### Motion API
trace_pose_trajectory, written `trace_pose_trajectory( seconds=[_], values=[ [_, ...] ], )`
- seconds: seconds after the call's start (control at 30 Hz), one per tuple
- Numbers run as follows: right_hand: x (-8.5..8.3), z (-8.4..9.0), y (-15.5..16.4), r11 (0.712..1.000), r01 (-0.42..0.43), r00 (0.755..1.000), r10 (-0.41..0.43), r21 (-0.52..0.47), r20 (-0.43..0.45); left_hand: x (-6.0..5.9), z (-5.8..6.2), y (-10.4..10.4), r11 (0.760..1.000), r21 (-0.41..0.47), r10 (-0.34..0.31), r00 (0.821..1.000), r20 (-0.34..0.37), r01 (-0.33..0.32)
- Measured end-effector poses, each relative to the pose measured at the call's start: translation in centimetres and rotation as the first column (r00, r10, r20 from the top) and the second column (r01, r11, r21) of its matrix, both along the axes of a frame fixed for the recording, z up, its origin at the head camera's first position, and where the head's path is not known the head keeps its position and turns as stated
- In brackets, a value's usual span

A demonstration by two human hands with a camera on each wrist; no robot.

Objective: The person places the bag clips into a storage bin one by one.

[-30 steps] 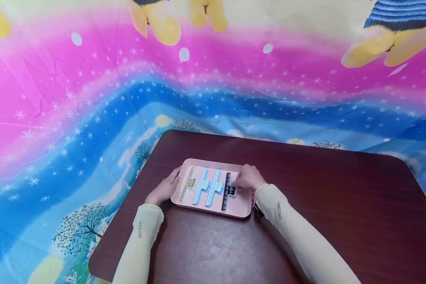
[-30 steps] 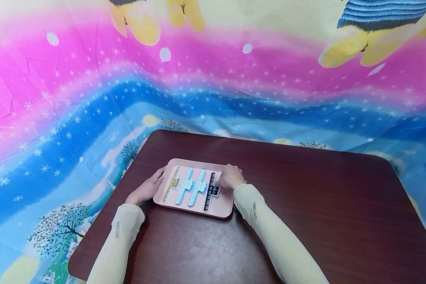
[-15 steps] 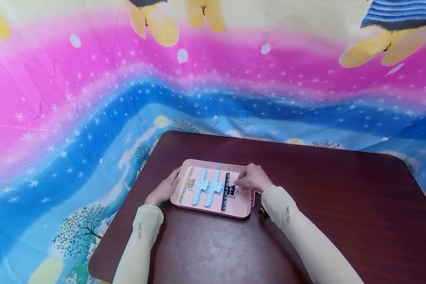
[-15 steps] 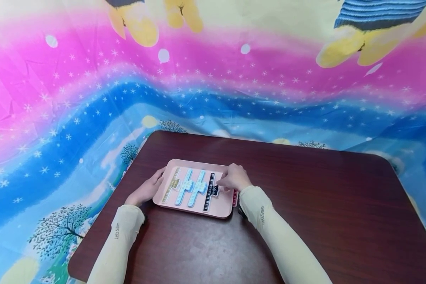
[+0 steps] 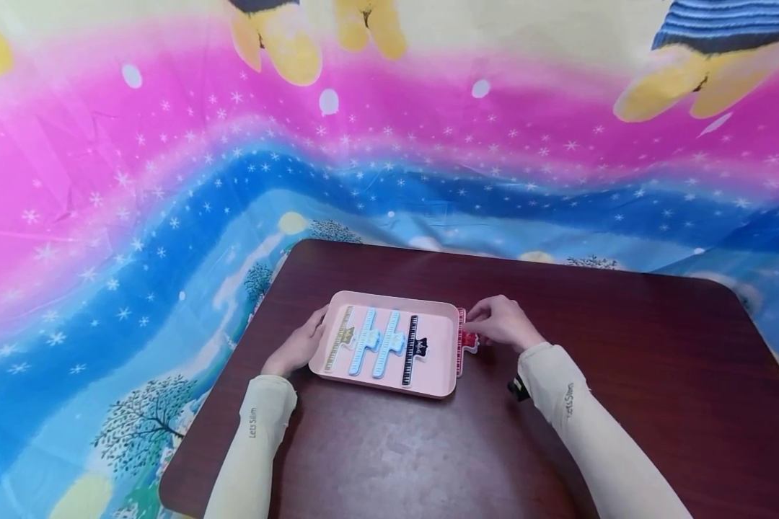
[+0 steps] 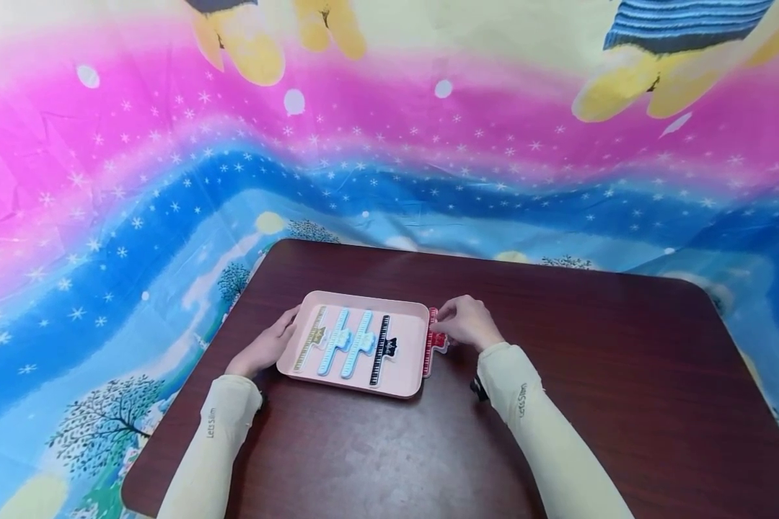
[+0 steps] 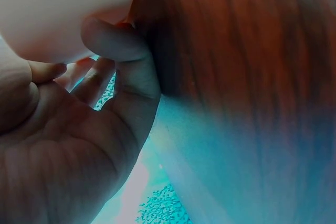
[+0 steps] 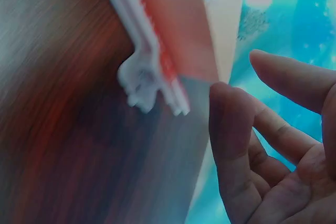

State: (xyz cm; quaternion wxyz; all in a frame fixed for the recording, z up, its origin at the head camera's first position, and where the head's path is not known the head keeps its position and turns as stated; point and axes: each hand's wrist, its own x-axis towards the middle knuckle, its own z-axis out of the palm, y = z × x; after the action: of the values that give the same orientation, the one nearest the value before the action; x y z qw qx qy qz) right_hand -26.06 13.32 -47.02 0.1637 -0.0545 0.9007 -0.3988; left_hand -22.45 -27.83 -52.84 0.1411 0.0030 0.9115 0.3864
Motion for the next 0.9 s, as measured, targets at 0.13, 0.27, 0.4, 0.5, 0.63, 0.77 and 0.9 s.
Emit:
trace_pose_trajectory(
  seconds=[0.13, 0.27, 0.4, 0.5, 0.63, 0.77, 0.9],
  values=[
    [0.1, -0.7, 1.1, 1.000, 0.015, 0.999, -0.016, 0.006, 0.031, 0.0, -0.1, -0.1, 1.000, 0.007, -0.001, 1.000, 0.004, 0.001],
    [0.3, -1.4, 1.8, 1.000, 0.030, 0.998, -0.030, 0.005, 0.060, -0.1, -0.2, -0.2, 1.000, 0.010, -0.006, 1.000, -0.005, 0.006],
    [0.3, -2.1, 2.1, 0.999, 0.049, 0.996, -0.048, -0.002, 0.077, -0.3, -0.4, -0.2, 1.000, 0.019, -0.009, 1.000, -0.008, 0.009],
    [0.4, -2.6, 2.0, 0.998, 0.061, 0.994, -0.061, -0.004, 0.092, -0.4, -0.5, -0.2, 1.000, 0.014, -0.015, 1.000, -0.012, 0.015],
    [0.6, -3.1, 1.8, 0.997, 0.071, 0.991, -0.068, -0.014, 0.116, -0.3, -0.5, -0.2, 1.000, 0.016, -0.006, 1.000, 0.000, 0.006],
    [0.6, -3.6, 1.5, 0.996, 0.089, 0.987, -0.086, -0.017, 0.138, -0.2, -0.4, -0.1, 1.000, 0.011, 0.000, 1.000, 0.008, 0.000],
    [0.6, -3.9, 1.2, 0.995, 0.098, 0.986, -0.097, -0.001, 0.134, -0.1, -0.2, 0.0, 1.000, 0.010, 0.003, 1.000, 0.006, -0.003]
  ],
)
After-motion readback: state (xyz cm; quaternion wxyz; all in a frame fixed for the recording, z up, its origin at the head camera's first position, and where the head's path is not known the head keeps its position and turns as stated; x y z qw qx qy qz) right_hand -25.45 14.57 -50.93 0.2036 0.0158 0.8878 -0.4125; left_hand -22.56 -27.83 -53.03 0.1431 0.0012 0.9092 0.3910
